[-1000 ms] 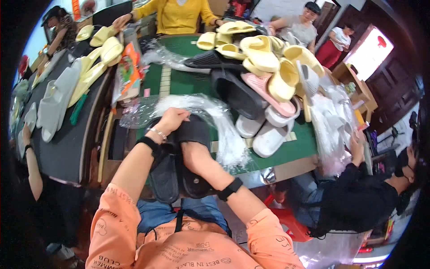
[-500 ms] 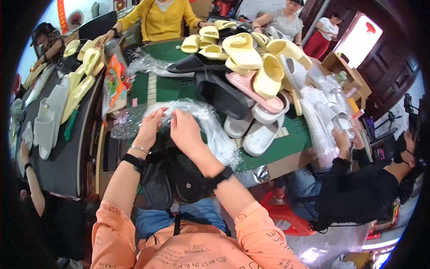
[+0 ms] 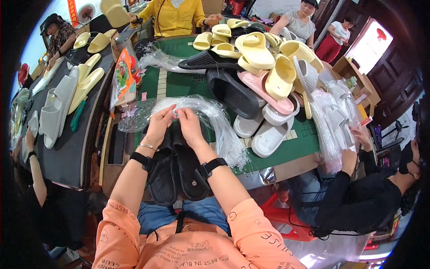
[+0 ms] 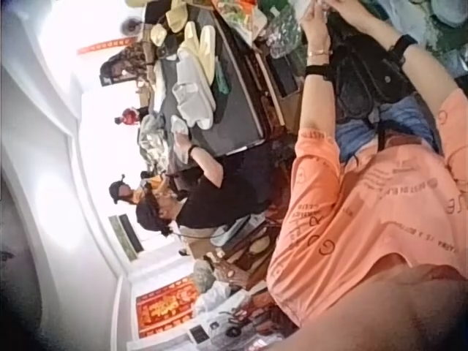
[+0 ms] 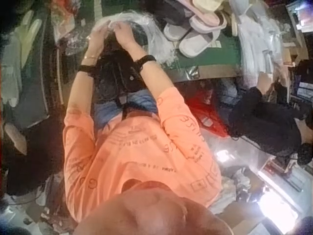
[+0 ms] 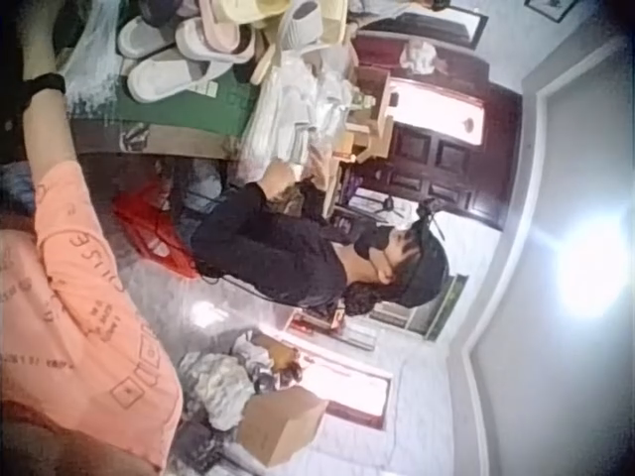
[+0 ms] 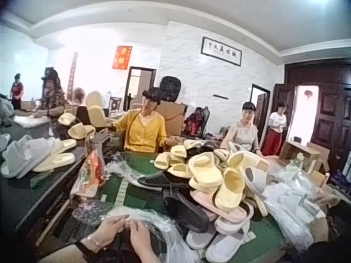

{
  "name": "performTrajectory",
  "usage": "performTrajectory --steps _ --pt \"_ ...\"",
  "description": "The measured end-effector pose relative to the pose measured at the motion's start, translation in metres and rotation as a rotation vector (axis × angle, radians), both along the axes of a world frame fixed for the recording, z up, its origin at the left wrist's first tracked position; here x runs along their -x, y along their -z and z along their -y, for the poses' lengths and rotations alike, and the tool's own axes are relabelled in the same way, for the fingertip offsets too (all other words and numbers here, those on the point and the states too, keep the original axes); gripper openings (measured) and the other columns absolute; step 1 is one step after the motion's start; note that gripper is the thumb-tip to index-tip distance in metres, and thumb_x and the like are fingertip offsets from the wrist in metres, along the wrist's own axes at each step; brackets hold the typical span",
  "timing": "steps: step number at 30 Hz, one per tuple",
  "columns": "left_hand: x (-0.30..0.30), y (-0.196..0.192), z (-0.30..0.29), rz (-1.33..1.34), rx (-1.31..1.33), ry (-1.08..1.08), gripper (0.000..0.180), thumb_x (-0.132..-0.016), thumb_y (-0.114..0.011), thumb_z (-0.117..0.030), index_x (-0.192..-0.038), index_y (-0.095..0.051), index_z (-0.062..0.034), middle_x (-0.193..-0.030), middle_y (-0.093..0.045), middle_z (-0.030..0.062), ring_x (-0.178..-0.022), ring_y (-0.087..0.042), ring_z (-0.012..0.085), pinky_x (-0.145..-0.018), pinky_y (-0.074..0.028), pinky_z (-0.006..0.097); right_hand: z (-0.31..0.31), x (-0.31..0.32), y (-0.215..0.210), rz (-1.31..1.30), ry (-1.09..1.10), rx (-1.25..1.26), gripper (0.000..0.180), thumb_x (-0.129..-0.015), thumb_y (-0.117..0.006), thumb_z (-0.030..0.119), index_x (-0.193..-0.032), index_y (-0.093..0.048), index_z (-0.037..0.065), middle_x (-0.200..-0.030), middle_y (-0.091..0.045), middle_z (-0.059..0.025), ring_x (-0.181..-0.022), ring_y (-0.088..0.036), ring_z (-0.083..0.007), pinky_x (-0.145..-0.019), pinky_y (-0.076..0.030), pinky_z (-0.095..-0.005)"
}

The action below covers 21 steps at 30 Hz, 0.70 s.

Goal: Tagging and packaging slippers into plastic bags at a manufacturing station.

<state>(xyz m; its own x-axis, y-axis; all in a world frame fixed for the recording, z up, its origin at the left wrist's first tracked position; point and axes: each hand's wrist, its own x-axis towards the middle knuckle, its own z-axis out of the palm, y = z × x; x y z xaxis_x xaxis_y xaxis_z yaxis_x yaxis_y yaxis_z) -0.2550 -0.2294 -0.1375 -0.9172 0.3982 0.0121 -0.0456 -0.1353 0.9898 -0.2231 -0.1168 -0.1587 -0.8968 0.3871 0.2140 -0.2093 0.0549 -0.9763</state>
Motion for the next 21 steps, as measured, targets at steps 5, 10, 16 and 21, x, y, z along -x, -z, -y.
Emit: performTrajectory --steps 5,10,16,21 --pt "-0.004 -0.001 0.002 -0.168 0.215 0.018 0.027 -0.089 -0.047 -0.006 -0.113 -0.055 0.0034 -0.097 -0.061 0.0044 -0.085 -0.054 0.0088 -0.080 -0.043 0.022 0.005 -0.006 0.001 0.069 -0.122 0.191 0.019 -0.088 -0.052 0.019 -0.088 -0.057 0.001 -0.080 -0.057 -0.0006 -0.075 -0.051 -0.0079 -0.071 -0.042 -0.0223" --pt "-0.006 -0.001 -0.007 -0.376 0.278 0.024 0.027 -0.088 -0.047 -0.007 -0.112 -0.055 0.0029 -0.089 -0.062 0.0046 -0.078 -0.053 0.0091 -0.075 -0.044 0.023 -0.003 -0.006 0.003 0.080 -0.110 0.228 0.017 -0.086 -0.055 0.019 -0.084 -0.056 0.003 -0.077 -0.055 0.0002 -0.072 -0.048 -0.0060 -0.067 -0.039 -0.0202" --pt "-0.012 -0.001 -0.004 -0.182 0.221 -0.109 0.019 -0.085 -0.053 -0.006 -0.100 -0.060 0.0037 -0.075 -0.059 0.0014 -0.062 -0.047 0.0043 -0.056 -0.040 0.019 0.001 -0.005 0.002 0.129 -0.089 0.161 0.016 -0.085 -0.056 0.018 -0.084 -0.056 0.002 -0.077 -0.055 0.0009 -0.071 -0.046 -0.0052 -0.065 -0.038 -0.0207" --pt "-0.003 0.008 0.002 0.006 -0.049 -0.180 0.014 -0.085 -0.054 -0.009 -0.094 -0.058 0.0006 -0.073 -0.056 -0.0004 -0.055 -0.040 0.0021 -0.048 -0.031 0.016 0.003 0.001 0.004 0.077 -0.070 0.157 0.032 -0.094 -0.035 0.035 -0.096 -0.043 0.004 -0.071 -0.040 0.0008 -0.064 -0.038 -0.0092 -0.062 -0.035 -0.0231"
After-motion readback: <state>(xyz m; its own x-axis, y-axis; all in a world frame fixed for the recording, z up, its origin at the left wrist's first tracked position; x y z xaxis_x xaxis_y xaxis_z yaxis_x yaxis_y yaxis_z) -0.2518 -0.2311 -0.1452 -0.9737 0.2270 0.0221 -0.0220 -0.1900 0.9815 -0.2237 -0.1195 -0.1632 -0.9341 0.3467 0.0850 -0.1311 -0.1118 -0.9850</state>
